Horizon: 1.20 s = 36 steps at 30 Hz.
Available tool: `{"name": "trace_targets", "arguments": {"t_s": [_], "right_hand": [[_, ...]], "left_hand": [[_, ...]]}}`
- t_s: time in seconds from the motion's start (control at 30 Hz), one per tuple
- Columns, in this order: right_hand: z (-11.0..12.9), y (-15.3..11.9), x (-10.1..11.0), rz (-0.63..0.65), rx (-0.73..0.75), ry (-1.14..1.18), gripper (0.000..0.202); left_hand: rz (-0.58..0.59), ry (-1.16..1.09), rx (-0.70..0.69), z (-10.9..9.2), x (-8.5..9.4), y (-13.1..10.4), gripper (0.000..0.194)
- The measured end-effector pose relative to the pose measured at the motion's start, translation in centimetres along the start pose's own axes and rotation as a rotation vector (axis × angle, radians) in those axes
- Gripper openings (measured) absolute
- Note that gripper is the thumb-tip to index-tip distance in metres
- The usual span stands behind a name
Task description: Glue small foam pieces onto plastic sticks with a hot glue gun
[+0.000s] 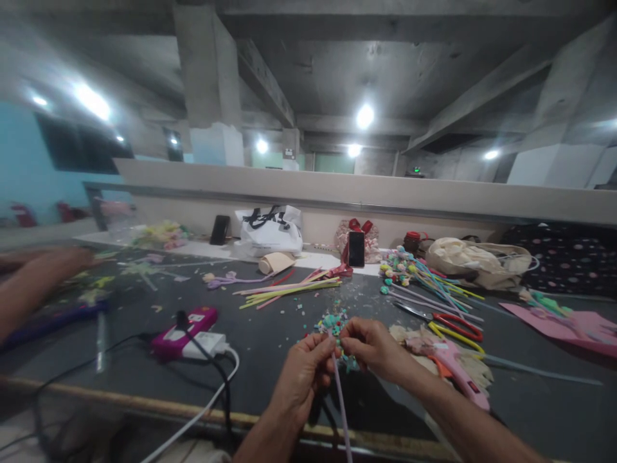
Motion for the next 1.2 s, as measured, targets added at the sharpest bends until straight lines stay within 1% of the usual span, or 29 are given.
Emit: {"name": "trace_targets", "arguments": {"t_s": [0.17, 0.37, 0.53, 0.67, 0.9, 1.03, 1.1, 1.2], "right_hand": [[0.4, -0.3, 0.0, 0.036, -0.021, 0.103, 0.01], [0.5, -0.9, -0.1, 0.098, -0.065, 0.296, 0.012], [0.8, -1.4, -0.5, 0.147, -0.095, 0.463, 0.01], [0.6, -1.3, -0.7, 0.16, -0.114, 0.538, 0.009], [0.5, -1.0, -0.6, 0.148, -0.123, 0.543, 0.01], [0.5, -1.1, -0.4, 0.116, -0.138, 0.482, 0.011], [0.5, -1.1, -0.5, 0.091, -0.157, 0.449, 0.011], [0.6, -1.1, -0.8, 0.042, -0.176, 0.388, 0.012]], "left_hand": [[0.053, 0.019, 0.022, -0.1, 0.2, -0.5, 0.022], [0.128, 0.049, 0.083, -0.1, -0.3, -1.1, 0.025], [0.155, 0.021, 0.091, 0.2, -0.5, -1.2, 0.025], [0.162, 0.006, 0.072, 0.2, -0.5, -1.4, 0.025], [0.15, 0.018, 0.072, -0.5, -0.5, -1.4, 0.026], [0.103, 0.098, 0.089, -0.3, -0.2, -1.3, 0.027], [0.086, 0.143, 0.065, -0.1, -0.1, -1.2, 0.027], [0.125, 0.184, 0.078, 0.3, -0.1, -1.0, 0.03]]}}
Point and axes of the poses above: each hand's wrist, its own y-axis towards the middle knuckle, its own x-axis out of the back of the hand, z = x × y, the point moved 1 cm from there along y, towards the middle knuckle, and after that the axes turned 9 degrees about -y, right-handed, at the moved point
